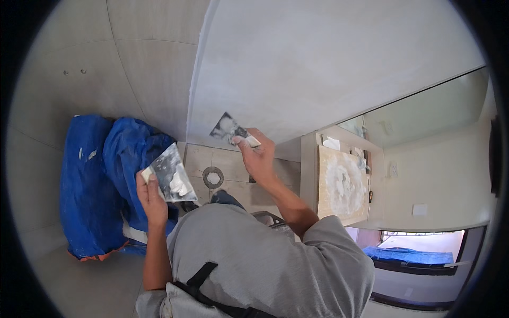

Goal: The person mixes and applies putty onto the bathroom wall using putty knives, smoothing the compound across the wall surfaces and scraping excess off the blades.

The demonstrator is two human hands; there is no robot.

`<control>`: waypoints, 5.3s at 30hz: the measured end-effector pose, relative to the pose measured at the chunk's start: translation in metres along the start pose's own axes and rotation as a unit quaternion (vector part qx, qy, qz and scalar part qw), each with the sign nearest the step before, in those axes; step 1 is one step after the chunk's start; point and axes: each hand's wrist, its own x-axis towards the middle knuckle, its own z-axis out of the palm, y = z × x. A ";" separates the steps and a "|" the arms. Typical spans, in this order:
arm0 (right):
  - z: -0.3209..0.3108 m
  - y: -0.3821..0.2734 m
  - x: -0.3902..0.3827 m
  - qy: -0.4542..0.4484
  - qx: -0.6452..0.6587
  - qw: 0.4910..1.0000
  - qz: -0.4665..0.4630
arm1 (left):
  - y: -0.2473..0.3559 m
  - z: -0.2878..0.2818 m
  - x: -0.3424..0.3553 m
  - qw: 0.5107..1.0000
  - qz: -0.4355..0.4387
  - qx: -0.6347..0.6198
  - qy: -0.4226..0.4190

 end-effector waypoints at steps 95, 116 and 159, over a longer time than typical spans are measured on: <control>0.139 0.099 0.179 0.274 0.038 0.958 -0.073 | 0.034 -0.025 0.063 0.971 -0.034 -0.187 0.146; 0.098 0.106 0.137 0.311 0.030 0.948 -0.055 | 0.027 -0.035 0.066 0.978 -0.053 -0.176 0.094; 0.124 0.130 0.160 0.209 -0.063 0.969 -0.116 | 0.023 -0.038 0.063 0.977 -0.033 -0.191 0.093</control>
